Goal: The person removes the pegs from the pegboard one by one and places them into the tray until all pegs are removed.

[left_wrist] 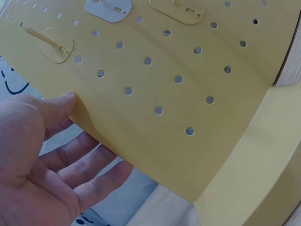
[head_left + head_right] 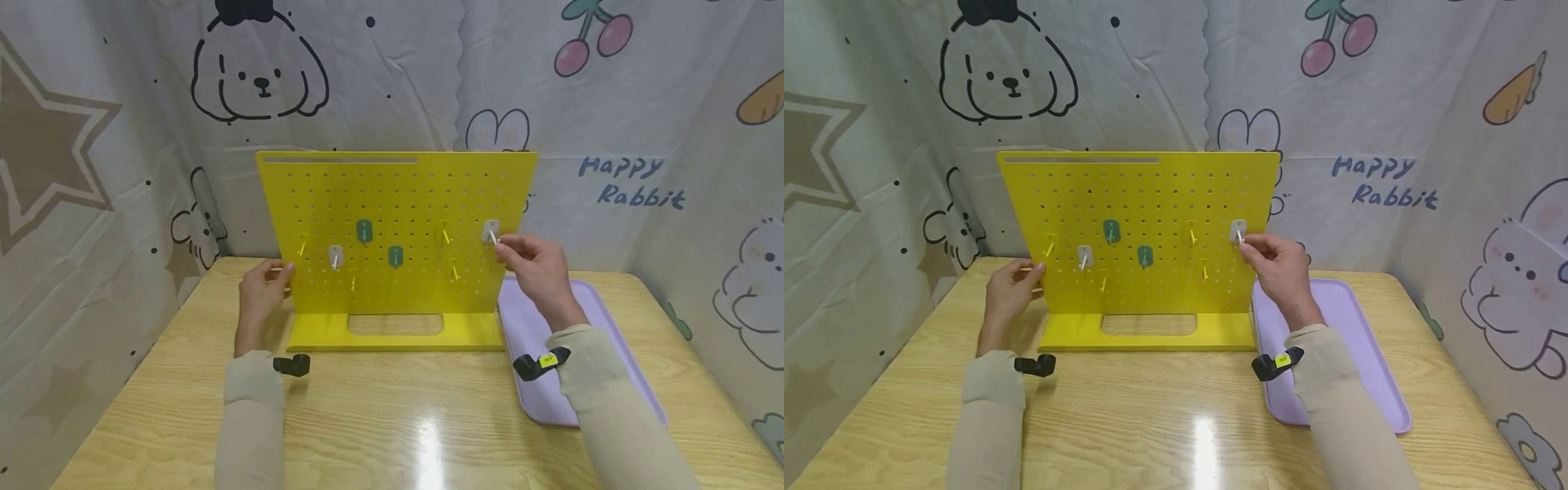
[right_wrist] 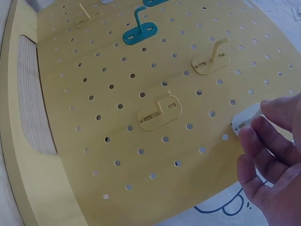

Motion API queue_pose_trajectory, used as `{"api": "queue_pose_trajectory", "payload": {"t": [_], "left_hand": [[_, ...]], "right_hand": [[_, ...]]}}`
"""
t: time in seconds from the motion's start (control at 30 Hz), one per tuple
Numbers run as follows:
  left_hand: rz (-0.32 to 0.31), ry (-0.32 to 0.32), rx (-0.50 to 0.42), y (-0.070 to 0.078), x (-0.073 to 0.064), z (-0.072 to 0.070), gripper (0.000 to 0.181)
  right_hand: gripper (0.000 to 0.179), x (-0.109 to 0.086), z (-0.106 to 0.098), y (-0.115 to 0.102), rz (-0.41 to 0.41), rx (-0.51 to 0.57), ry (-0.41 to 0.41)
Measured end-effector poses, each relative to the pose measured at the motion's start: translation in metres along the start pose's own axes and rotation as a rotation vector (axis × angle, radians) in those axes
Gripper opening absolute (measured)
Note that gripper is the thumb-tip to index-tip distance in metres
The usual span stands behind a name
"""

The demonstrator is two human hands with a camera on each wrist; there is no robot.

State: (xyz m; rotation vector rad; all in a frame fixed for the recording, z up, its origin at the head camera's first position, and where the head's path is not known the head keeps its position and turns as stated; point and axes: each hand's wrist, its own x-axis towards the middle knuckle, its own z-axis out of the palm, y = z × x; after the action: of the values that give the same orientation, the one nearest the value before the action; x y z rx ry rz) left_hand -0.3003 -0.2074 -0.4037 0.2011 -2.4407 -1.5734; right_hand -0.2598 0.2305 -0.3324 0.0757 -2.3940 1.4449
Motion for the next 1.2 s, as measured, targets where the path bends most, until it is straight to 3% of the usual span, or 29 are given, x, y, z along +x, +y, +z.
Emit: {"api": "queue_pose_trajectory", "payload": {"t": [0.5, 0.73, 0.87, 1.2], "left_hand": [[-0.02, -0.002, 0.006, 0.001, 0.0, 0.001, 0.037], [-0.011, 0.004, 0.008, 0.002, -0.001, 0.001, 0.036], [-0.009, 0.006, 0.011, 0.003, -0.002, 0.001, 0.037], [-0.018, 0.003, 0.008, 0.002, -0.002, 0.001, 0.037]], "right_hand": [[0.034, 0.001, 0.001, -0.004, -0.02, 0.032, 0.007], [0.034, -0.006, -0.01, -0.008, -0.067, -0.016, 0.015], [0.032, -0.014, -0.023, 0.002, -0.076, -0.066, 0.031], [0.036, -0.026, -0.051, 0.034, 0.017, -0.219, 0.046]]}}
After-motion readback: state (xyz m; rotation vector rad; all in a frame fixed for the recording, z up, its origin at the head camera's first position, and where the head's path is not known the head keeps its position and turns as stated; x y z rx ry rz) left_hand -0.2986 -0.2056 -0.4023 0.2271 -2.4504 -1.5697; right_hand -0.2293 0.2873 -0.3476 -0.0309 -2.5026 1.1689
